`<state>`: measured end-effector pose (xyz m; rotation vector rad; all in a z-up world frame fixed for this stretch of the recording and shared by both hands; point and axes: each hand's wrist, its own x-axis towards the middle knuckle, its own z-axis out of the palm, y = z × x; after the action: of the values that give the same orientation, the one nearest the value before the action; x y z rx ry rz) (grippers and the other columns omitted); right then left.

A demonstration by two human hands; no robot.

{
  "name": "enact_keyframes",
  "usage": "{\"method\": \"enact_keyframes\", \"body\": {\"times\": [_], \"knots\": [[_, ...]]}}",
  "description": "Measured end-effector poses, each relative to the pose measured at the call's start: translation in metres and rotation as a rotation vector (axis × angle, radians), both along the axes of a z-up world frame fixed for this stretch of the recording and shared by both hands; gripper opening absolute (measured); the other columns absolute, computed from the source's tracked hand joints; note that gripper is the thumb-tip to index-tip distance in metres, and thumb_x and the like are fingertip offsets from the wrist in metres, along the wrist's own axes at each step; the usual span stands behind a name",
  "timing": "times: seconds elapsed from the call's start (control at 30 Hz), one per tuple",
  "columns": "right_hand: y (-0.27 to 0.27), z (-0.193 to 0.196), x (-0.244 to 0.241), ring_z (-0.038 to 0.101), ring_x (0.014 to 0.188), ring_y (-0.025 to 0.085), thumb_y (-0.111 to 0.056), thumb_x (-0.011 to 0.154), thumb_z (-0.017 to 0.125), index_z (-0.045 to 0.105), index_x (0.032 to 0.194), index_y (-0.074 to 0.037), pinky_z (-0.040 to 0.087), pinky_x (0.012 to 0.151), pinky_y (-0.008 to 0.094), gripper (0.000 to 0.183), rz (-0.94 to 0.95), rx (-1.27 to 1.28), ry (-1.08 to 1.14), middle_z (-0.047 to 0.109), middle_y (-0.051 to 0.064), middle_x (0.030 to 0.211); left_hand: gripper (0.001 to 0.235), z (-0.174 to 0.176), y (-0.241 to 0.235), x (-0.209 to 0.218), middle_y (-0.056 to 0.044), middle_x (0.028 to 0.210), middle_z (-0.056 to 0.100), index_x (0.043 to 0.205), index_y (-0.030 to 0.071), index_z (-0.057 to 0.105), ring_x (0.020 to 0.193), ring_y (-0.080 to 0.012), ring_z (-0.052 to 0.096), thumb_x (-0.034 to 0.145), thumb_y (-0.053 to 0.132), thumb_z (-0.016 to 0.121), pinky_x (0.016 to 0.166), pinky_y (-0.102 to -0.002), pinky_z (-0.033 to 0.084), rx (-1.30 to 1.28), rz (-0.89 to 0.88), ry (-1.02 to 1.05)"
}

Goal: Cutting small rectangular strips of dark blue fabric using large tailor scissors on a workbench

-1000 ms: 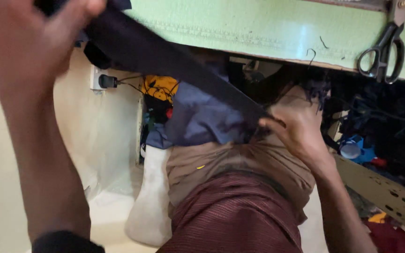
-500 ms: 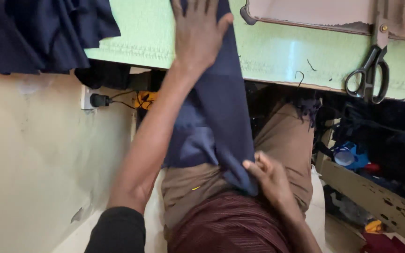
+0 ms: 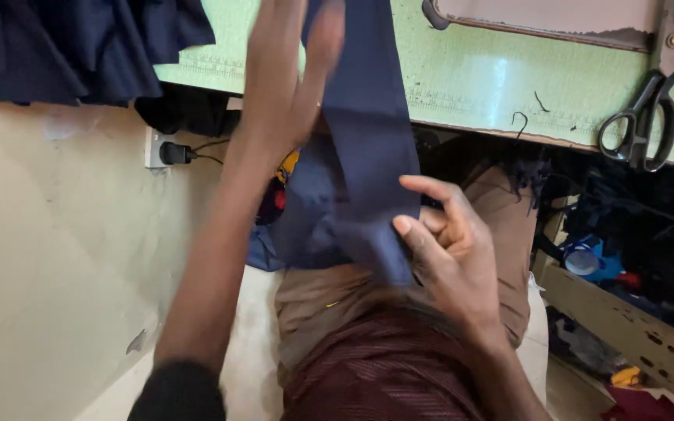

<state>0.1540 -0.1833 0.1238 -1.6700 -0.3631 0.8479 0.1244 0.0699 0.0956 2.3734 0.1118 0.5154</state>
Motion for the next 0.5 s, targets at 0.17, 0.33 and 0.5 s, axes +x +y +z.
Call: {"method": "enact_keyframes", "body": {"times": [0.17, 0.33, 0.5], "knots": [[0.009, 0.037, 0.012, 0.054, 0.057, 0.003, -0.018, 0.093, 0.07, 0.065, 0.126, -0.01, 0.047, 0.049, 0.018, 0.034, -0.021, -0.038, 0.221, 0.064, -0.001, 0.068, 0.145, 0.032, -0.107, -0.089, -0.016, 0.174, 0.021, 0.164, 0.015, 0.016, 0.165, -0.0425, 0.024, 0.067, 0.078, 0.103, 0.135, -0.074, 0.021, 0.094, -0.075, 0.241], [0.0, 0.03, 0.036, 0.058, 0.037, 0.008, -0.02, 0.097, 0.062, 0.056, 0.134, 0.0, 0.045, 0.037, 0.018, 0.042, 0.207, 0.103, 0.113, 0.065, 0.004, 0.062, 0.036, 0.039, -0.112, -0.074, -0.016, 0.113, 0.067, 0.121, -0.003, 0.064, 0.101, -0.0318, 0.064, 0.112, 0.014, 0.034, 0.099, -0.053, 0.053, 0.056, 0.143, -0.174], [0.02, -0.027, 0.082, 0.064, 0.082, 0.019, -0.002, 0.092, 0.077, 0.057, 0.143, -0.002, 0.054, 0.073, 0.034, 0.055, 0.347, -0.278, -0.813, 0.063, 0.015, 0.13, 0.052, 0.072, -0.079, -0.05, -0.018, 0.098, 0.067, 0.106, -0.006, 0.069, 0.083, -0.0315, 0.062, 0.114, 0.021, 0.026, 0.079, -0.045, 0.052, -0.133, 0.019, -0.22]]}}
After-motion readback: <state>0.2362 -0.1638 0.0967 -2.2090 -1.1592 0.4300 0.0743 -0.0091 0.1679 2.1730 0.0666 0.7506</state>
